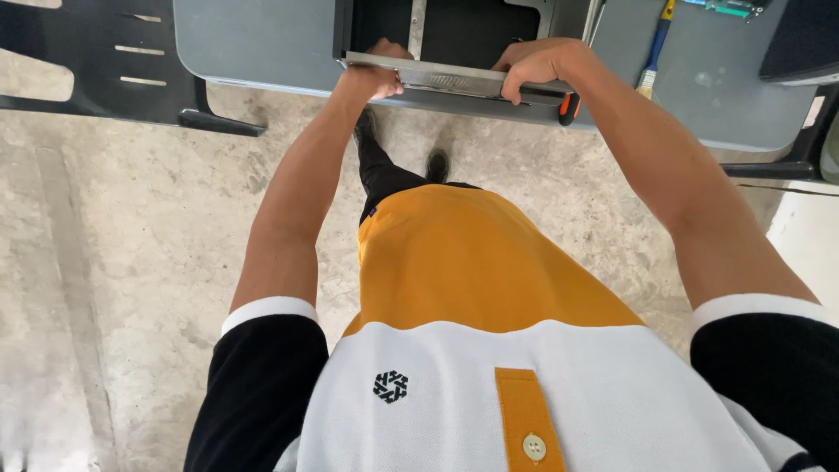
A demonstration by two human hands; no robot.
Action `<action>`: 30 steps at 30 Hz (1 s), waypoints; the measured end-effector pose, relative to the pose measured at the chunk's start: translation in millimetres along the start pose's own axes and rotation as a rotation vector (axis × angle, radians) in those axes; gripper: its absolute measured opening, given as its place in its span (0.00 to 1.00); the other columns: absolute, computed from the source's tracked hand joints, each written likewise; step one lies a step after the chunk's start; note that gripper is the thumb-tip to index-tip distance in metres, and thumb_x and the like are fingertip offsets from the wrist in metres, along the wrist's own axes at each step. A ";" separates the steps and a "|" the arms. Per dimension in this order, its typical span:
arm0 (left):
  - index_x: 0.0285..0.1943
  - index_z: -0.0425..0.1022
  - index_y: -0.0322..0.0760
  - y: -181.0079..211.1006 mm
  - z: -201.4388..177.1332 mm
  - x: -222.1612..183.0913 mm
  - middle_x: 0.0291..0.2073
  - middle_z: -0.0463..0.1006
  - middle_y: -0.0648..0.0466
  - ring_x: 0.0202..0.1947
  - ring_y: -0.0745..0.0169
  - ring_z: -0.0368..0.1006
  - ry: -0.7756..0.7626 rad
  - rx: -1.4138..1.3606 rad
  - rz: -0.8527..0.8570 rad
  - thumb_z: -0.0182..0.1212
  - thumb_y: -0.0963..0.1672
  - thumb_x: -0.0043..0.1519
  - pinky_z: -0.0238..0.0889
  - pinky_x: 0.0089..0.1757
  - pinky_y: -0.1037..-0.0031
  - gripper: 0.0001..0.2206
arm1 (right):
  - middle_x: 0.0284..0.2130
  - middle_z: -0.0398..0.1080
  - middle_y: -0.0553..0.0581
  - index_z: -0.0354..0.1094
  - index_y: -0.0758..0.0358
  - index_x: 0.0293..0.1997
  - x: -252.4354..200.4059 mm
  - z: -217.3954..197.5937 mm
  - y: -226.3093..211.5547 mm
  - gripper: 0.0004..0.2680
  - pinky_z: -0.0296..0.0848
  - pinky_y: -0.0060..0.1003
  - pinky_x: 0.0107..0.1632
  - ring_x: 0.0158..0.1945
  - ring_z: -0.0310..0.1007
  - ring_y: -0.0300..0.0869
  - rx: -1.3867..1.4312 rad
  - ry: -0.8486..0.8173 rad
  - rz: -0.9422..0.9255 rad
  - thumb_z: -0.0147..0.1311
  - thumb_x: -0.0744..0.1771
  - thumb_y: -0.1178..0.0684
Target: Disassembling a computer case and installing a motherboard into the chassis.
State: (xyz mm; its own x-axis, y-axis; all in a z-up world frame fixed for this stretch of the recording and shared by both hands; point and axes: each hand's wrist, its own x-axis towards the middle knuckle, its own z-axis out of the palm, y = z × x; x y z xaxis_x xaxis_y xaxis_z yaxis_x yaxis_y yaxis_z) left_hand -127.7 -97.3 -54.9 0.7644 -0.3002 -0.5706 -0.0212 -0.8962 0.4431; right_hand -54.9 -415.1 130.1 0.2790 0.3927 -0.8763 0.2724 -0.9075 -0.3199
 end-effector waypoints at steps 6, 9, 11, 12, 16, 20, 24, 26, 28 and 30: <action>0.64 0.87 0.40 1.2 -7.2 -16.3 0.58 0.91 0.44 0.57 0.31 0.90 0.011 -0.167 -0.047 0.90 0.43 0.69 0.84 0.48 0.43 0.18 | 0.49 0.79 0.62 0.88 0.64 0.64 12.2 5.3 12.5 0.19 0.66 0.57 0.54 0.51 0.70 0.56 0.018 0.018 -0.024 0.66 0.66 0.55; 0.62 0.88 0.41 -6.0 -0.7 -11.9 0.54 0.93 0.45 0.57 0.35 0.91 0.038 -0.224 -0.017 0.90 0.41 0.69 0.83 0.48 0.44 0.16 | 0.50 0.80 0.60 0.88 0.61 0.67 9.4 2.7 10.1 0.21 0.66 0.55 0.54 0.51 0.71 0.55 -0.011 0.021 -0.023 0.66 0.65 0.53; 0.60 0.88 0.40 -6.1 2.4 -11.9 0.53 0.93 0.45 0.57 0.36 0.91 0.051 -0.220 0.008 0.89 0.40 0.69 0.84 0.48 0.43 0.15 | 0.52 0.81 0.60 0.89 0.59 0.70 11.3 2.7 11.3 0.23 0.66 0.55 0.53 0.52 0.72 0.55 -0.027 0.015 -0.011 0.65 0.64 0.52; 0.62 0.88 0.40 -3.8 1.9 -14.0 0.55 0.94 0.44 0.59 0.35 0.91 0.060 -0.253 0.000 0.89 0.40 0.69 0.85 0.50 0.45 0.16 | 0.51 0.81 0.60 0.89 0.60 0.69 13.9 3.3 13.4 0.23 0.66 0.55 0.52 0.51 0.72 0.55 -0.027 0.020 -0.030 0.66 0.64 0.53; 0.62 0.87 0.42 -4.2 8.6 -12.2 0.58 0.94 0.43 0.61 0.32 0.90 0.076 -0.251 -0.019 0.89 0.41 0.70 0.84 0.53 0.42 0.15 | 0.45 0.80 0.60 0.90 0.62 0.63 22.1 4.0 19.2 0.21 0.66 0.53 0.47 0.45 0.70 0.54 -0.024 0.017 -0.069 0.67 0.63 0.53; 0.66 0.85 0.47 -5.0 14.1 -11.8 0.65 0.88 0.41 0.59 0.30 0.90 0.052 -0.324 -0.074 0.83 0.41 0.74 0.83 0.54 0.46 0.15 | 0.43 0.77 0.60 0.89 0.64 0.58 17.7 1.3 15.6 0.18 0.63 0.54 0.47 0.45 0.67 0.54 -0.019 0.015 -0.073 0.67 0.63 0.54; 0.66 0.83 0.44 -37.8 46.3 28.1 0.66 0.86 0.52 0.75 0.38 0.72 0.122 -0.043 0.132 0.85 0.42 0.72 0.73 0.62 0.46 0.17 | 0.45 0.76 0.60 0.89 0.64 0.62 21.6 1.7 17.7 0.19 0.63 0.55 0.49 0.46 0.66 0.54 -0.008 -0.012 -0.072 0.65 0.64 0.56; 0.71 0.82 0.40 -43.3 51.1 36.7 0.72 0.82 0.51 0.73 0.41 0.75 0.170 0.096 0.226 0.88 0.43 0.68 0.69 0.69 0.51 0.24 | 0.46 0.77 0.61 0.89 0.64 0.63 22.6 1.6 18.2 0.20 0.64 0.56 0.50 0.47 0.67 0.54 -0.017 -0.016 -0.084 0.65 0.64 0.56; 0.57 0.87 0.39 -38.1 45.2 33.6 0.55 0.92 0.49 0.54 0.44 0.90 0.183 0.142 0.234 0.88 0.39 0.68 0.82 0.43 0.52 0.14 | 0.47 0.79 0.60 0.89 0.60 0.67 16.5 -0.5 14.1 0.22 0.65 0.54 0.46 0.46 0.70 0.54 -0.040 -0.015 -0.047 0.65 0.63 0.54; 0.55 0.87 0.38 -20.8 27.4 17.6 0.50 0.91 0.45 0.50 0.41 0.91 0.161 0.110 0.188 0.86 0.35 0.67 0.82 0.39 0.52 0.13 | 0.48 0.80 0.61 0.89 0.62 0.68 22.6 2.5 20.4 0.23 0.65 0.55 0.46 0.46 0.70 0.54 -0.030 0.006 -0.070 0.66 0.64 0.54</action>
State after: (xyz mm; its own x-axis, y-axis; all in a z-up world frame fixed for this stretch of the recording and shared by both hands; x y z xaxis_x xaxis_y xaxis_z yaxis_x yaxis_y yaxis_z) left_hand -131.4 -92.9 -93.1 0.8328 -0.4171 -0.3640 -0.2360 -0.8623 0.4480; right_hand -45.3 -425.2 102.8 0.2640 0.4561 -0.8499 0.3190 -0.8728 -0.3694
